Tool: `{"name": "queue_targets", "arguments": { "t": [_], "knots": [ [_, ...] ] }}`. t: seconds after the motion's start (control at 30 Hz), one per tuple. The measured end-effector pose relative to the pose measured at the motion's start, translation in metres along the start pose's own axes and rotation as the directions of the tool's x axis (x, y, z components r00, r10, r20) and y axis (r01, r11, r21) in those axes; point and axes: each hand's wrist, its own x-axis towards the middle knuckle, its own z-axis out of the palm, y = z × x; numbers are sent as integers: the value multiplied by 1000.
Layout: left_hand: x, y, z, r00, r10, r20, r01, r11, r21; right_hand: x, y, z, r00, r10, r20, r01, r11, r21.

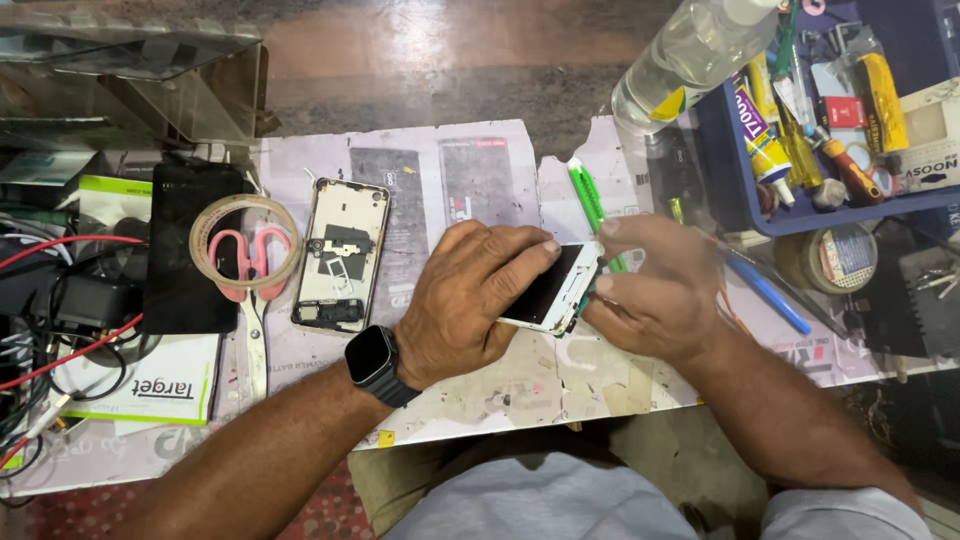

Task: The person disassembles a smartphone by removing screws and prying open the casing. They then detach the battery connector and lift the motherboard out of the phone frame.

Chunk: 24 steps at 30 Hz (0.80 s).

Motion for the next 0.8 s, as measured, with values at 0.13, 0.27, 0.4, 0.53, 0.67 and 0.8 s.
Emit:
{"name": "queue_targets", "arguments": {
  "t": [0.13, 0.27, 0.4, 0.53, 0.67, 0.8],
  "knots": [
    [0, 0, 2, 1000, 11, -23, -11, 1000, 0, -3, 1, 2, 1000, 8, -6, -8, 999, 53],
    [0, 0, 3, 1000, 5, -21, -5, 1000, -4, -3, -1, 2, 1000, 17, 2, -17, 1000, 24],
    [-1, 0, 4, 1000, 4, -17, -4, 1000, -1, -2, -1, 1, 1000, 7, 6, -8, 998, 63],
    [-3, -1, 6, 1000, -11, -1, 11, 1000, -5, -2, -1, 0, 999, 29, 18, -30, 998, 63],
    [-6, -5, 7, 1000, -21, 22, 22, 999, -30, -2, 0, -2, 998, 36, 43, -38, 998, 43],
    [-9, -7, 9, 998, -47, 49, 52, 992, -118, -3, 0, -3, 998, 34, 52, -35, 999, 12]
  ]
}}
